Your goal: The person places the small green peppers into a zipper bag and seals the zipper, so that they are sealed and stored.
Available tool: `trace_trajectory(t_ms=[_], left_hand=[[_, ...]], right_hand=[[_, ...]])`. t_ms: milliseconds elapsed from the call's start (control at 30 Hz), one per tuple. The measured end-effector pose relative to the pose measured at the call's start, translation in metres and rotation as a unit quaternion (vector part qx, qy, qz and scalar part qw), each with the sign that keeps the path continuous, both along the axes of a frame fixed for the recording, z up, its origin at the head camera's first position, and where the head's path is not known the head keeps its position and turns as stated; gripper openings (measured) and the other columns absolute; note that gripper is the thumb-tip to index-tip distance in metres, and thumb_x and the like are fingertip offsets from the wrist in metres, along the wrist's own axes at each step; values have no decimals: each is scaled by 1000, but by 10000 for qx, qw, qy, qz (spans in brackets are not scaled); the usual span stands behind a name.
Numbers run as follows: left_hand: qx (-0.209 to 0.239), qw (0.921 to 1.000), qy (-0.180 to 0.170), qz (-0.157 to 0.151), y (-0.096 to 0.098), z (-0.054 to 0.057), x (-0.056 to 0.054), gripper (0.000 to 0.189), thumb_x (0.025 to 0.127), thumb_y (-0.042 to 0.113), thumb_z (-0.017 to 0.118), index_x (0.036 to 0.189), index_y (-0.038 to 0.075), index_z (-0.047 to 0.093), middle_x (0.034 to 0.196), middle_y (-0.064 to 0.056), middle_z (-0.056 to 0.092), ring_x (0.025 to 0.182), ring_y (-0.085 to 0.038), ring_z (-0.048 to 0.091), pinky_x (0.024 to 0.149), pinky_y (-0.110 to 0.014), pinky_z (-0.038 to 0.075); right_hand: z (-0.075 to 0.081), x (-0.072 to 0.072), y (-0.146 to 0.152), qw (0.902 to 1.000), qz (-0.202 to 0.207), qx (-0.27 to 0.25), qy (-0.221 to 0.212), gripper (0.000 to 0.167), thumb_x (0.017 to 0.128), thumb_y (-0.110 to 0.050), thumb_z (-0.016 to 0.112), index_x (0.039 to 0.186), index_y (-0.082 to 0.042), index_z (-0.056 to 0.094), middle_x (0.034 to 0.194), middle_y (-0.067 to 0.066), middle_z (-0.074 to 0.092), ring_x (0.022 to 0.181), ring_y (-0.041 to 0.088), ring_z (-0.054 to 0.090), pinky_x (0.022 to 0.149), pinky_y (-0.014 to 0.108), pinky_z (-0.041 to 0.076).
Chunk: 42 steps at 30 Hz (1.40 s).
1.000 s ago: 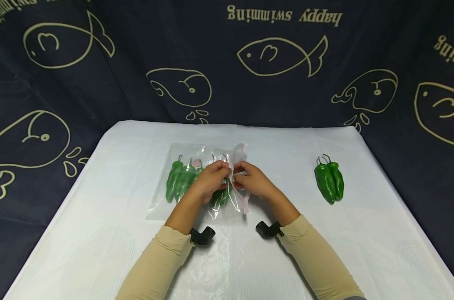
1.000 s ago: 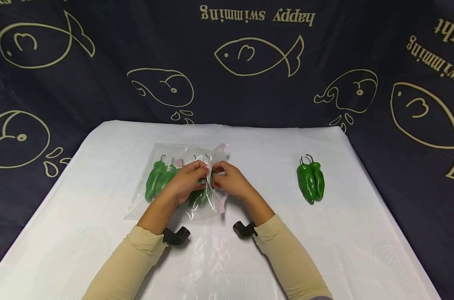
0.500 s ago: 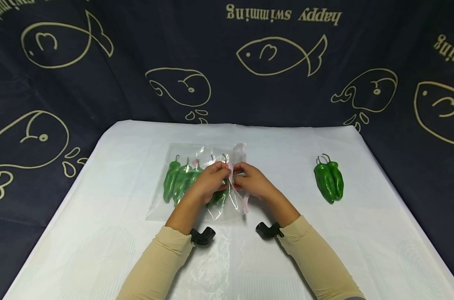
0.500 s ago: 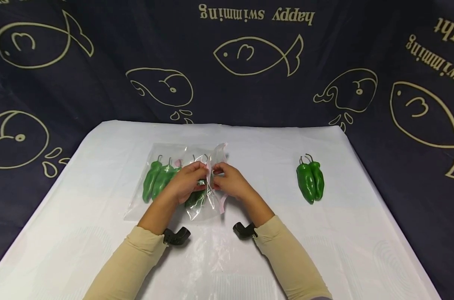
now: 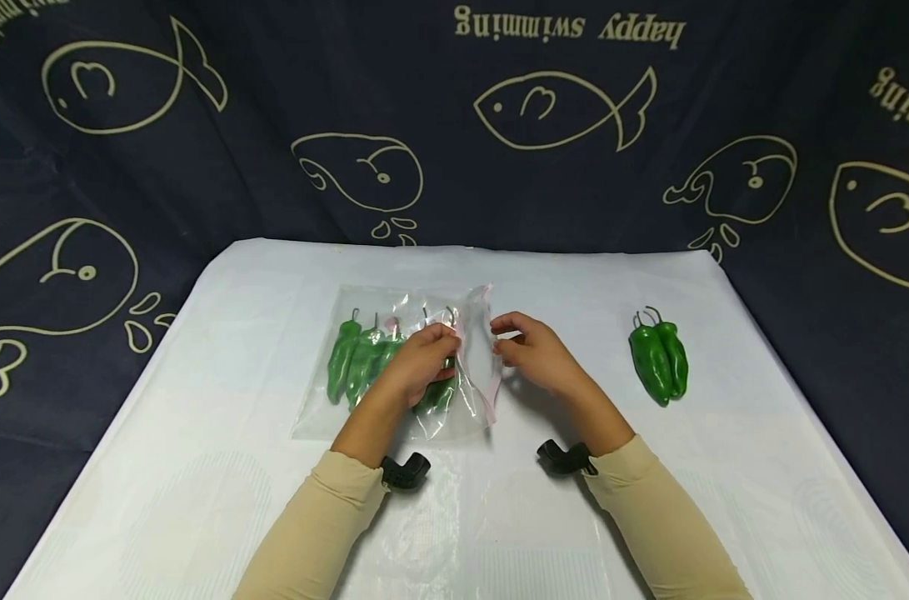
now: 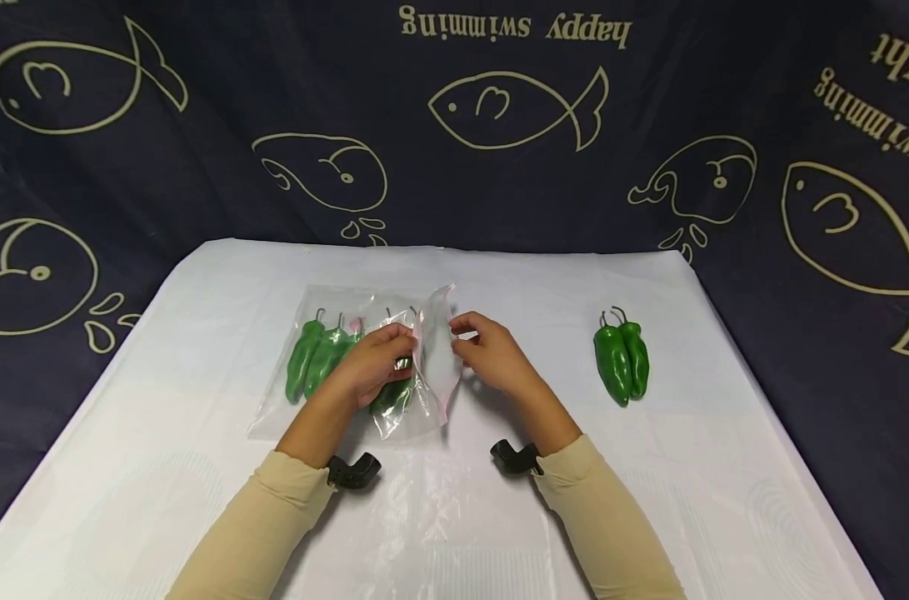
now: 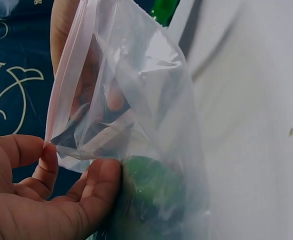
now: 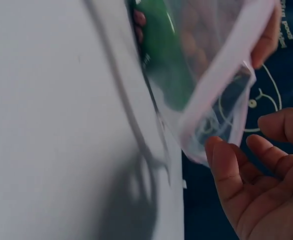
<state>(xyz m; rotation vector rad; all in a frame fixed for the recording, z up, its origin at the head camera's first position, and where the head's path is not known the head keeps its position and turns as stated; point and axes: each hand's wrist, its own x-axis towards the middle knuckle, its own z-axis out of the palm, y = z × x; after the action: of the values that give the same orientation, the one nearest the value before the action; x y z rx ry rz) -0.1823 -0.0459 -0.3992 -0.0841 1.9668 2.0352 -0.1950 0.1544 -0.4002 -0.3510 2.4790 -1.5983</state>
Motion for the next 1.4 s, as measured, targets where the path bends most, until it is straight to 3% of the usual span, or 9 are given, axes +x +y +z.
trace_trajectory(t_ms=[267, 467, 733, 1033, 1400], left_hand=[[-46, 10000, -32, -26, 0, -1, -1, 6, 95, 8, 54, 97, 3, 57, 92, -3, 53, 91, -15, 52, 80, -34, 53], [-37, 10000, -50, -47, 0, -1, -1, 6, 95, 8, 54, 97, 3, 57, 92, -3, 52, 90, -15, 52, 80, -33, 53], [-7, 10000, -20, -52, -1, -3, -1, 6, 95, 9, 55, 98, 4, 57, 91, -3, 53, 89, -14, 53, 79, -32, 53], [-21, 10000, -6, -67, -1, -3, -1, 5, 94, 8, 54, 96, 5, 57, 90, -2, 52, 87, -14, 53, 78, -32, 53], [-82, 9999, -47, -58, 0, -2, -1, 4, 94, 8, 54, 95, 6, 57, 89, -2, 51, 86, -14, 53, 78, -33, 53]], right_hand=[[12, 4, 36, 9944, -223, 869, 560, 31, 97, -17, 62, 127, -7, 59, 131, 15, 59, 109, 28, 62, 82, 40, 52], [17, 3, 69, 9861, -315, 1470, 710, 34, 99, -22, 61, 129, -7, 57, 134, 15, 58, 115, 32, 59, 86, 46, 51], [25, 1, 110, 9787, -373, 1919, 620, 41, 99, -26, 61, 133, -3, 54, 136, 19, 54, 118, 36, 58, 87, 50, 51], [28, -5, 151, 9630, -553, 2616, 350, 54, 98, -35, 61, 138, -1, 49, 137, 23, 52, 117, 39, 55, 90, 54, 48], [31, -11, 181, 9460, -336, 3214, 249, 55, 97, -25, 63, 138, 7, 46, 131, 33, 51, 116, 46, 52, 87, 59, 47]])
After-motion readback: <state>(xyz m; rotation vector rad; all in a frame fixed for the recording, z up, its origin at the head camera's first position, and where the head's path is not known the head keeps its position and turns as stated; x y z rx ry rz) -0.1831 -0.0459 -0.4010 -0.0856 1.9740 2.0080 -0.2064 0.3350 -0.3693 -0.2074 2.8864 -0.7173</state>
